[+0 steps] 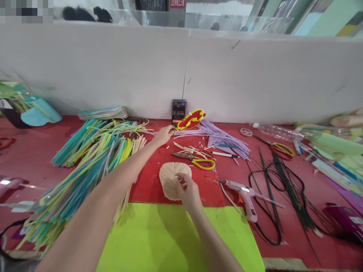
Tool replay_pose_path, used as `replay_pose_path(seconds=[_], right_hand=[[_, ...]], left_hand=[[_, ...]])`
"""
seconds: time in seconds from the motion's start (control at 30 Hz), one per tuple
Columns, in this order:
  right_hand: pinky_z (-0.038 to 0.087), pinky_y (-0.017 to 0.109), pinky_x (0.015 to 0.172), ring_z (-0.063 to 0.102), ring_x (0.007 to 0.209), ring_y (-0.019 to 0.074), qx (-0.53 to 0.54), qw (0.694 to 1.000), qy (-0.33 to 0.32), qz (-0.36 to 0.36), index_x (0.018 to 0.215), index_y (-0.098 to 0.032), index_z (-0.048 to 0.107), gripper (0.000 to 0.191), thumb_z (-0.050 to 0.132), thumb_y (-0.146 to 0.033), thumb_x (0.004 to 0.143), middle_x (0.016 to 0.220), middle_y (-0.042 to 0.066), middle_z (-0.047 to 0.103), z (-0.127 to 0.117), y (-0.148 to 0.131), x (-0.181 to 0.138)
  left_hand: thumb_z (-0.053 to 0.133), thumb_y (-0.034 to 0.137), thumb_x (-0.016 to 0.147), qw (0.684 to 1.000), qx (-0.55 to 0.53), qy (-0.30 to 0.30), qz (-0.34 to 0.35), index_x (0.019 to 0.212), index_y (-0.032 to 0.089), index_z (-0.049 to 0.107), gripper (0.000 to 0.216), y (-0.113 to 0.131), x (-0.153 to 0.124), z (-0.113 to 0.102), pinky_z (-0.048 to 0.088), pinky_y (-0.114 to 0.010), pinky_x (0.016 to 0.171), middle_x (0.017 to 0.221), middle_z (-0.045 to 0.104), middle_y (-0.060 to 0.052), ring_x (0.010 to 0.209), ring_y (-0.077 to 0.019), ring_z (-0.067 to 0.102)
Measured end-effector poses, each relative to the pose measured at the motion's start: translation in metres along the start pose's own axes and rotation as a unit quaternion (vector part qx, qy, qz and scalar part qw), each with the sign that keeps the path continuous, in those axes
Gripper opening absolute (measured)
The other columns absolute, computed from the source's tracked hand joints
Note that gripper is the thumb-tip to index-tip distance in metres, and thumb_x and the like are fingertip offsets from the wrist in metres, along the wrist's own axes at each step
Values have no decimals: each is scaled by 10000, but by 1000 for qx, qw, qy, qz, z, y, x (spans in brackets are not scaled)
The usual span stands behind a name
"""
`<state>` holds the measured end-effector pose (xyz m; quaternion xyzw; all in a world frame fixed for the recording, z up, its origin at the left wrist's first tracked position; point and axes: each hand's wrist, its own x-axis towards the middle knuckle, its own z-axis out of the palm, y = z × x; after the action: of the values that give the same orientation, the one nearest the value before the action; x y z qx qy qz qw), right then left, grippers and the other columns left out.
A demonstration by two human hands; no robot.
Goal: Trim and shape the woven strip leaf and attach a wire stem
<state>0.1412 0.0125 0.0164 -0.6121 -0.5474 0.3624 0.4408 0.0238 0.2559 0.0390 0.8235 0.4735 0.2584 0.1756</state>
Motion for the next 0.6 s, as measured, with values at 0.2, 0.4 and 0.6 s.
replay_pose_path(seconds=[0.2,0.4,0.6], right_hand=[[517,303,675,628,865,185,197,975,90,52,1222,-179,531,481,548,-411,800,1077,115,651,-2,2,8],[474,408,928,553,1143,220,411,883,210,81,1222,-185,486,515,576,-439,783,1234,126,576,-12,2,16],[504,397,916,584,1087,202,413,855,306,71,886,-197,530,270,639,-403,749,1088,56,618,-16,4,17]], left_hand=[[472,224,840,996,45,-37,74,1120,235,593,305,18,-28,7,405,-303,939,1182,630,-25,1080,-180,568],[554,215,776,980,-30,-136,143,964,212,666,219,28,-39,13,433,-263,850,995,697,-23,929,-158,616],[608,180,709,970,-155,-171,77,893,152,673,198,21,-35,10,457,-241,748,880,710,-43,795,-136,630]])
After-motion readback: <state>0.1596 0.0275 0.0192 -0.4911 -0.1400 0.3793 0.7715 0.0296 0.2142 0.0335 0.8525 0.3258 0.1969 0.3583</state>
